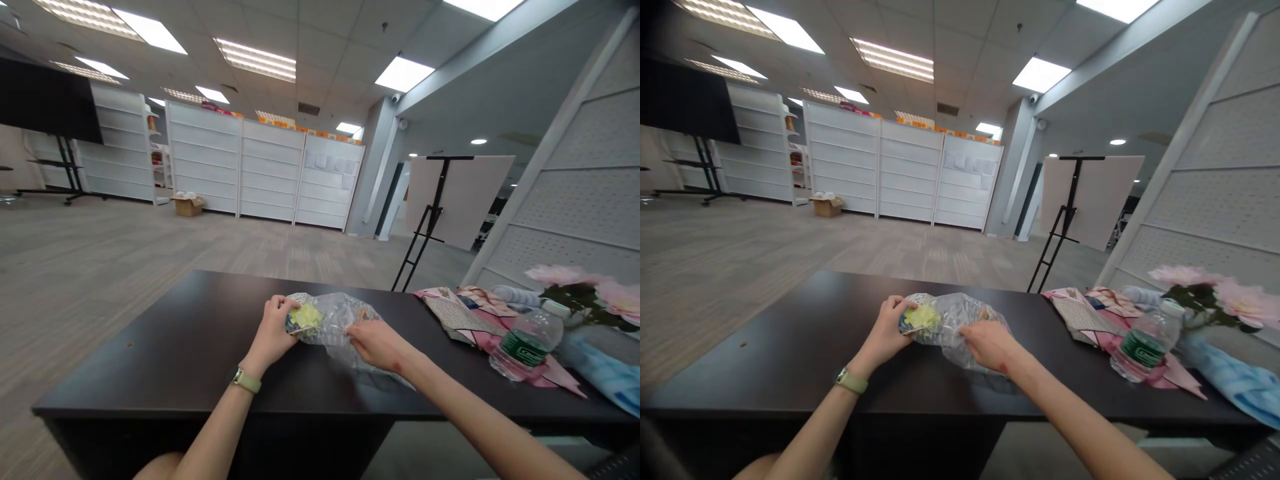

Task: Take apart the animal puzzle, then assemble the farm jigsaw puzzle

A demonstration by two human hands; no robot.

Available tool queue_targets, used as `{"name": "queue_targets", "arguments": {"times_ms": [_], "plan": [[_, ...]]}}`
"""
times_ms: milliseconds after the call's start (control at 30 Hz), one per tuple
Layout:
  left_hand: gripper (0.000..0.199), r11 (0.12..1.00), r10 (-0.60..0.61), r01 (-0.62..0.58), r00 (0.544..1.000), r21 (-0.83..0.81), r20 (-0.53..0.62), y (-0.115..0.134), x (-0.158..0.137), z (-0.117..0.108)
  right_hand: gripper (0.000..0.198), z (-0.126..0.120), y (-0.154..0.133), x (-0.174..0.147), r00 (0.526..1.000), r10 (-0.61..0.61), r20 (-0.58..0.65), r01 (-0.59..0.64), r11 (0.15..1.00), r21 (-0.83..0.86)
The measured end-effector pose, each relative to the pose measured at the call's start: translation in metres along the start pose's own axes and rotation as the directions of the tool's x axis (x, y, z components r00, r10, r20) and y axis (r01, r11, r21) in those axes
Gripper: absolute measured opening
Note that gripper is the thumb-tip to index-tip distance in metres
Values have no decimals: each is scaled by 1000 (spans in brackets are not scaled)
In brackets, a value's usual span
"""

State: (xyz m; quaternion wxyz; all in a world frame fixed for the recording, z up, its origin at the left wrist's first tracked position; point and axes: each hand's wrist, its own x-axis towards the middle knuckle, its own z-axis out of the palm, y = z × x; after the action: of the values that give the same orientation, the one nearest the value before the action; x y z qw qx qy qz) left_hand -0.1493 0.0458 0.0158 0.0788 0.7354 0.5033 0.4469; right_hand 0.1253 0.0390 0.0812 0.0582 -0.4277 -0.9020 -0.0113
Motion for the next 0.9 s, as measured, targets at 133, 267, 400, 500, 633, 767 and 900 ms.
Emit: {"name": "queue_targets", "arguments": {"times_ms": [133,267,400,500,633,767,900], "plan": [[50,987,-46,42,999,156,21,15,-4,6,17,-13,3,-12,1000,-4,-10,4,999,48],[54,960,-100,94,995,264,10,29,-5,11,19,-14,6,-22,998,-35,-44,43,980,193],[55,928,-112,103,994,359,5,36,-5,13,17,-11,10,-27,987,-7,-160,37,982,186],[55,916,-86,77,996,394,7,39,-6,16,18,-10,9,-27,990,-47,-136,63,992,114],[56,950,-36,20,998,311,47,41,-8,19,16,-9,5,-21,994,-85,-71,91,993,74],[48,983,103,-122,984,134,147,43,-10,11,14,-7,3,-14,994,-53,-92,61,994,88],[60,972,211,-177,947,-155,242,42,-10,1,18,-8,-5,-14,991,-33,-128,43,996,77]]}}
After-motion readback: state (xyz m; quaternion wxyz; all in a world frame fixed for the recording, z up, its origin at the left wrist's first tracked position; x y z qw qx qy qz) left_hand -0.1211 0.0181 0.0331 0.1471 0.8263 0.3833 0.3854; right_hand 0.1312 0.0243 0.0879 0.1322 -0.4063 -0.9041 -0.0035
